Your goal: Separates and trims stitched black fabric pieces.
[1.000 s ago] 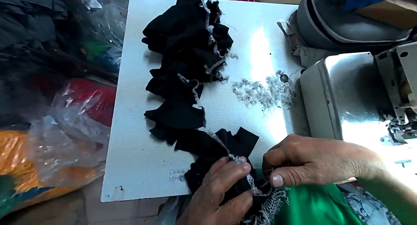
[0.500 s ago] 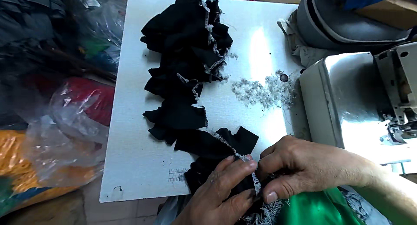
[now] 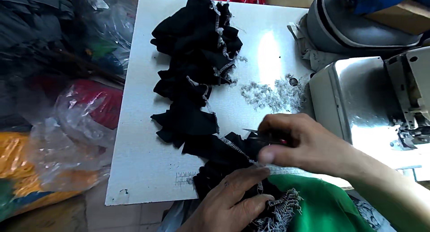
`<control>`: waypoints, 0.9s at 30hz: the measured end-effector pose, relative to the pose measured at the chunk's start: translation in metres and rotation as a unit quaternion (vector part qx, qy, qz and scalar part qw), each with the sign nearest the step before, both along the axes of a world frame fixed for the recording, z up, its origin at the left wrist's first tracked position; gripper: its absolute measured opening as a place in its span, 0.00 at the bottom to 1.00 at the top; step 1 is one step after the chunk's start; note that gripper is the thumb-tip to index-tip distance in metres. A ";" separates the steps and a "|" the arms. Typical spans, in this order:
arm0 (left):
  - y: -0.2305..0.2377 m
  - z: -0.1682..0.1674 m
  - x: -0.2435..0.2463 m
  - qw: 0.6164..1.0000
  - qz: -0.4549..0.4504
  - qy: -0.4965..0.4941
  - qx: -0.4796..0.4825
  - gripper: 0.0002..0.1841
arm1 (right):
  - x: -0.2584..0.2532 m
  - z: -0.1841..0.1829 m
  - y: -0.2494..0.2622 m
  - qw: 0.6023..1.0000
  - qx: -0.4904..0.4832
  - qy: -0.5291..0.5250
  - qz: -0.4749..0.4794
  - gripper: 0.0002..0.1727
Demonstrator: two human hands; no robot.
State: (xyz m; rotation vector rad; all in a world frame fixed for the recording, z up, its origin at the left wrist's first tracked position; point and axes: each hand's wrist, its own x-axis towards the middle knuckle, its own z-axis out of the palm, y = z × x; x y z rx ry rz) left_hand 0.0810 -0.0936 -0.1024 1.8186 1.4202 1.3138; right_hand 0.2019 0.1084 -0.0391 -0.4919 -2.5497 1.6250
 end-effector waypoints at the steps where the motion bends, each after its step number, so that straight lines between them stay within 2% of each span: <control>1: -0.001 0.002 0.000 1.000 -0.001 0.002 -0.007 0.16 | -0.007 0.002 -0.004 0.999 0.034 -0.028 0.010 0.24; 5: -0.001 0.004 0.000 1.000 -0.003 0.012 -0.009 0.16 | -0.038 0.008 -0.015 0.959 0.128 -0.224 0.117 0.21; 8: -0.002 0.001 0.002 1.000 -0.004 0.002 -0.006 0.15 | -0.051 0.008 -0.009 0.926 0.156 -0.290 0.183 0.11; 11: -0.006 -0.002 0.003 1.000 0.015 -0.021 -0.016 0.14 | -0.043 0.005 0.003 0.962 0.136 -0.182 0.154 0.09; 15: -0.010 -0.009 0.002 0.998 0.052 -0.041 0.017 0.14 | -0.025 0.009 0.021 0.993 0.038 -0.081 0.081 0.05; 20: -0.014 0.000 -0.011 0.991 0.067 -0.118 -0.008 0.18 | 0.000 -0.002 0.015 0.998 -0.002 -0.058 0.026 0.05; 24: -0.005 0.007 -0.019 0.988 0.021 -0.148 -0.029 0.18 | 0.017 -0.011 0.005 0.996 -0.060 -0.024 0.055 0.06; 27: 0.004 0.003 -0.016 0.988 0.021 -0.149 -0.033 0.23 | 0.026 -0.007 -0.001 0.993 -0.095 -0.003 0.071 0.09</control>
